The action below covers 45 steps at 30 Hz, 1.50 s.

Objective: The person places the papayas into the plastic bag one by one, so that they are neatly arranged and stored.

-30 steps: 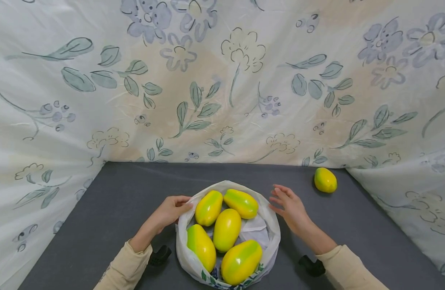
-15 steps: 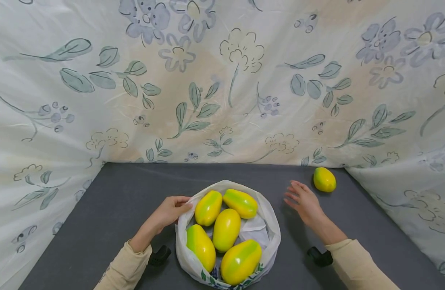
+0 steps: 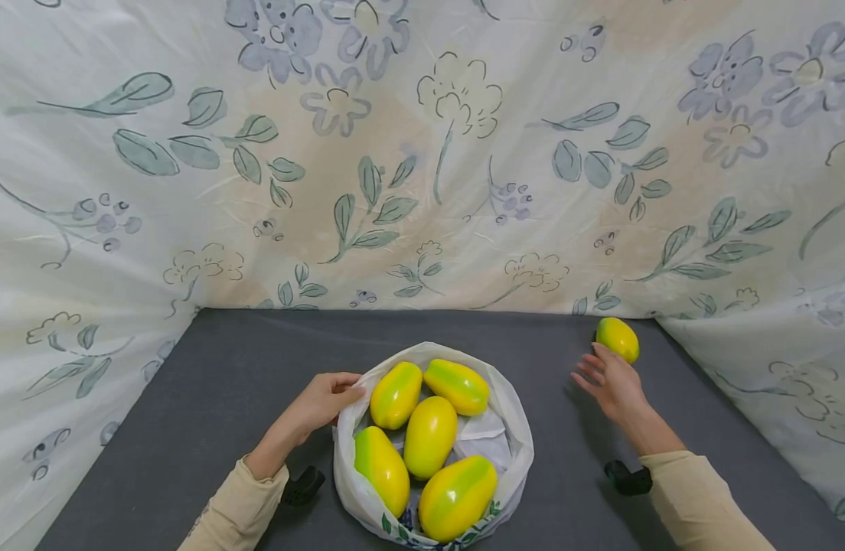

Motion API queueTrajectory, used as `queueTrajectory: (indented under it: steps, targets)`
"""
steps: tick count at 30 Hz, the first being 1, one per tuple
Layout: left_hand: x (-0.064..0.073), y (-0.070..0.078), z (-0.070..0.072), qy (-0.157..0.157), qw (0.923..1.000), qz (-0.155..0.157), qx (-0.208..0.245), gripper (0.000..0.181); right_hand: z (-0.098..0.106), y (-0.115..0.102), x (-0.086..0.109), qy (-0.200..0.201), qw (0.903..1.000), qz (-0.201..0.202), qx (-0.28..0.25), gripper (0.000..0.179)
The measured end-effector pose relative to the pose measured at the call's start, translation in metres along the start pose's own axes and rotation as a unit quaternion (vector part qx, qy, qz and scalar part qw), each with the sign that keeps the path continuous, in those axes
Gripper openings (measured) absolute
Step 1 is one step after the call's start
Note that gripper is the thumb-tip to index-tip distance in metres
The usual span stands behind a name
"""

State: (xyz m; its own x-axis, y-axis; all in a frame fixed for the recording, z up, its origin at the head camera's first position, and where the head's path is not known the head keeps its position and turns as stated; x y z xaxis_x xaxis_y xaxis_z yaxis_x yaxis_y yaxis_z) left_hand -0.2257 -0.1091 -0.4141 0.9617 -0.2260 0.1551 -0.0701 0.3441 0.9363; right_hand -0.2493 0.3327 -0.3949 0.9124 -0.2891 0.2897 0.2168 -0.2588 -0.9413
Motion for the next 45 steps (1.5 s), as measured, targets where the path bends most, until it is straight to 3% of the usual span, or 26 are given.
queueTrajectory:
  steps: [7,12,19,30,37,45]
  targets:
    - [-0.002,0.000,-0.001,0.001,1.0000,0.005,-0.003,0.036,0.016,0.000,-0.009,0.051,0.9982,-0.019,-0.023,0.066]
    - [-0.002,0.000,-0.001,0.002,1.0000,0.006,-0.002,0.036,0.029,0.003,-0.021,0.081,0.9966,-0.008,-0.012,0.070]
    - [-0.002,0.001,-0.002,0.007,0.9998,0.014,-0.008,0.036,0.059,0.010,-0.052,0.138,0.9889,-0.037,-0.038,0.075]
    - [-0.001,0.002,-0.002,0.008,0.9998,0.014,-0.007,0.036,0.101,0.027,-0.105,0.195,0.9790,-0.042,-0.040,0.081]
    - [-0.003,-0.001,0.000,-0.003,1.0000,0.007,-0.001,0.037,0.108,0.015,-0.121,0.231,0.9671,-0.089,-0.061,0.078]
    - [-0.003,-0.002,0.002,-0.005,1.0000,0.000,-0.002,0.037,0.106,0.003,-0.134,0.232,0.9660,-0.110,-0.033,0.081]
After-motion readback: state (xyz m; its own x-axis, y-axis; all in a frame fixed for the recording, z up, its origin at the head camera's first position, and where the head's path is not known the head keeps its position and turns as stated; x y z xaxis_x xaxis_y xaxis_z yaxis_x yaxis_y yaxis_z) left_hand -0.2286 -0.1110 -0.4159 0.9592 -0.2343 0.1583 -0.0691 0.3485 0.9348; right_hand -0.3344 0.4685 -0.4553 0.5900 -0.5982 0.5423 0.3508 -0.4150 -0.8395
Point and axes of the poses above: each hand's wrist, its own x-axis away from the middle knuckle, its own z-axis out of the back of the hand, y = z × x, the point moved 1 cm from there along -x, towards the middle knuckle, and after that the axes turned 1 degree about -x, right-handed, at the moved point
